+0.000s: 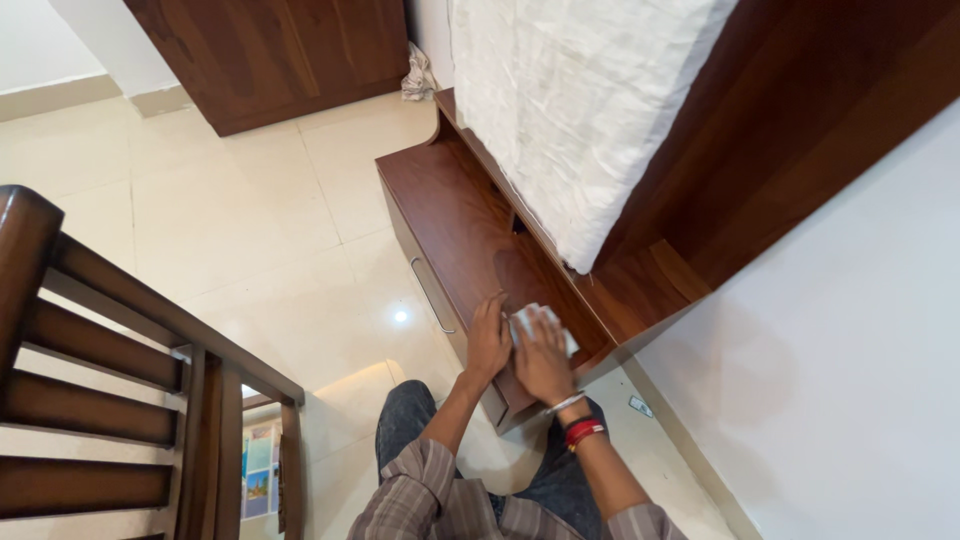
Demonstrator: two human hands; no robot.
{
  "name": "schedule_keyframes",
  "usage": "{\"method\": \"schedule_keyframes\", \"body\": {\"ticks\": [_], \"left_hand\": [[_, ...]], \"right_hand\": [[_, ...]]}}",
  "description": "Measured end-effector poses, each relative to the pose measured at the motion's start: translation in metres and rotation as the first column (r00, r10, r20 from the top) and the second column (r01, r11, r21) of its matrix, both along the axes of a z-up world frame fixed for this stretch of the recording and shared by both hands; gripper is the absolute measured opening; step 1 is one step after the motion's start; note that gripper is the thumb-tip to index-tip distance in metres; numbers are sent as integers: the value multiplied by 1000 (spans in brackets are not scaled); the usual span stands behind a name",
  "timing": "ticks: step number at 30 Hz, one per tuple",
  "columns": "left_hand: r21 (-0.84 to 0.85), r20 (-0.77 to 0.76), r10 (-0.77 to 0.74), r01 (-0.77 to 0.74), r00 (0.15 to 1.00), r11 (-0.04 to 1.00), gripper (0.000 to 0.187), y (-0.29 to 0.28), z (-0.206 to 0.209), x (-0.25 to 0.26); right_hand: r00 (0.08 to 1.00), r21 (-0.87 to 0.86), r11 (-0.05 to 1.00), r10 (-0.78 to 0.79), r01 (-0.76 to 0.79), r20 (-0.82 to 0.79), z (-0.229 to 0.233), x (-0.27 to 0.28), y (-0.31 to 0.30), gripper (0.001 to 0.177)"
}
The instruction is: The person wipes the surface of a wooden bed frame or low cabinet using a white cloth. They move along the length of the furniture, cleaning the top and side edges.
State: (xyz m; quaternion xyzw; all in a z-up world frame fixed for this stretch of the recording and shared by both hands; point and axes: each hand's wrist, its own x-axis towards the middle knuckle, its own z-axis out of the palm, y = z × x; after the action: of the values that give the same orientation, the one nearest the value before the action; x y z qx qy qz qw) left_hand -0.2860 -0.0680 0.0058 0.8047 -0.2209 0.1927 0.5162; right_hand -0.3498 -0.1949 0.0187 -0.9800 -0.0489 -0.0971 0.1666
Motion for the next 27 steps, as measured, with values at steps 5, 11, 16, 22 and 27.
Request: {"method": "schedule_keyframes", "body": {"ticks": [5,11,16,22,27], "left_hand": [[-46,9,-4,4,1000,999,33,4,3,1],[47,53,35,-37,998,998,33,1,1,2],[59,69,71,-76,995,995,29,-3,0,1],[67,104,80,-87,991,994,28,-5,-1,1],[46,82,63,-67,995,997,25,-7,-4,-2]], "right_hand": [[990,-119,983,139,-141,-27,-8,-45,14,56],[998,22,999,-42,40,49,-2,-40,-1,53],[987,5,996,-85,85,138,-8,-27,14,52],[968,259,965,-110,50,226,-15,-90,11,35],[815,778,590,-547,216,188,-21,-123,-32,29]]}}
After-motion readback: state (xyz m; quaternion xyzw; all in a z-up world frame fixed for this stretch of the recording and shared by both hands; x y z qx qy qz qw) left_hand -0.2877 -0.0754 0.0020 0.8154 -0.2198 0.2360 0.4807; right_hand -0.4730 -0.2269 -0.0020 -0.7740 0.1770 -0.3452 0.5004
